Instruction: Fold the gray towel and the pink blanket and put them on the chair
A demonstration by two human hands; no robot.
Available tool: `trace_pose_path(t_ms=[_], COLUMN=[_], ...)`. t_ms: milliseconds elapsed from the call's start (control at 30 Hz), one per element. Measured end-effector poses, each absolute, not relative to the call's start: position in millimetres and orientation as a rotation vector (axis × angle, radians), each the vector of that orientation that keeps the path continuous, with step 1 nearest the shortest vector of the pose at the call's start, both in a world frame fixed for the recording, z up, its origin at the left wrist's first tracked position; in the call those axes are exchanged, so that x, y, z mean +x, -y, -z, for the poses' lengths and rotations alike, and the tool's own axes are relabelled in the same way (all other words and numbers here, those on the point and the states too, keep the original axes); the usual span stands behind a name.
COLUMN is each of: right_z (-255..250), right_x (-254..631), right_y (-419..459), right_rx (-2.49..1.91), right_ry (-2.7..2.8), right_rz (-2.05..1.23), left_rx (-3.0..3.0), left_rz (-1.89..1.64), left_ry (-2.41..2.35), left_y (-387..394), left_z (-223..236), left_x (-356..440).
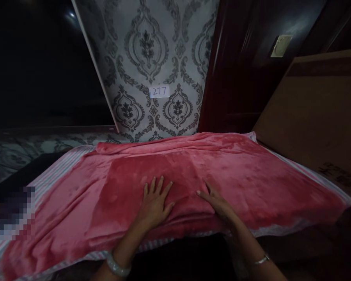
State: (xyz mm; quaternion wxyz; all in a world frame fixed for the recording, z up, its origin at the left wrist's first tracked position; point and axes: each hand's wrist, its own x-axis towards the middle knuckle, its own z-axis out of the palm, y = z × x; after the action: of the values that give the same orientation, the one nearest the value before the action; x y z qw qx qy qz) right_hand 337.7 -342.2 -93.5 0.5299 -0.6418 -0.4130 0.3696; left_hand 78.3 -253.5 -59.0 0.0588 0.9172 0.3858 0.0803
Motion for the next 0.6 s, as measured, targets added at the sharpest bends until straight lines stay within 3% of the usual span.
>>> trace_pose_path(t_ms=[167,333,467,600], right_z=[48,-27,-60,-45], right_x=[343,302,266,251], right_y=[314,242,184,158], right_rx=[-1.691,-1.716,-2.028,-2.185], right_ry=[1.26,1.693,1.75,1.669], right_rz=[-0.447,-0.188,-0.168,-0.127], left_rx=[2.692,2.605,2.582,2.521], left_rz=[-0.183,-0.078,-0.278,-0.319], left_ry=[-1.128,-0.904,-1.296,-1.61], left_y=[248,200,145,108], left_z=[45,-6,-52,-58], left_x=[74,60,62,66])
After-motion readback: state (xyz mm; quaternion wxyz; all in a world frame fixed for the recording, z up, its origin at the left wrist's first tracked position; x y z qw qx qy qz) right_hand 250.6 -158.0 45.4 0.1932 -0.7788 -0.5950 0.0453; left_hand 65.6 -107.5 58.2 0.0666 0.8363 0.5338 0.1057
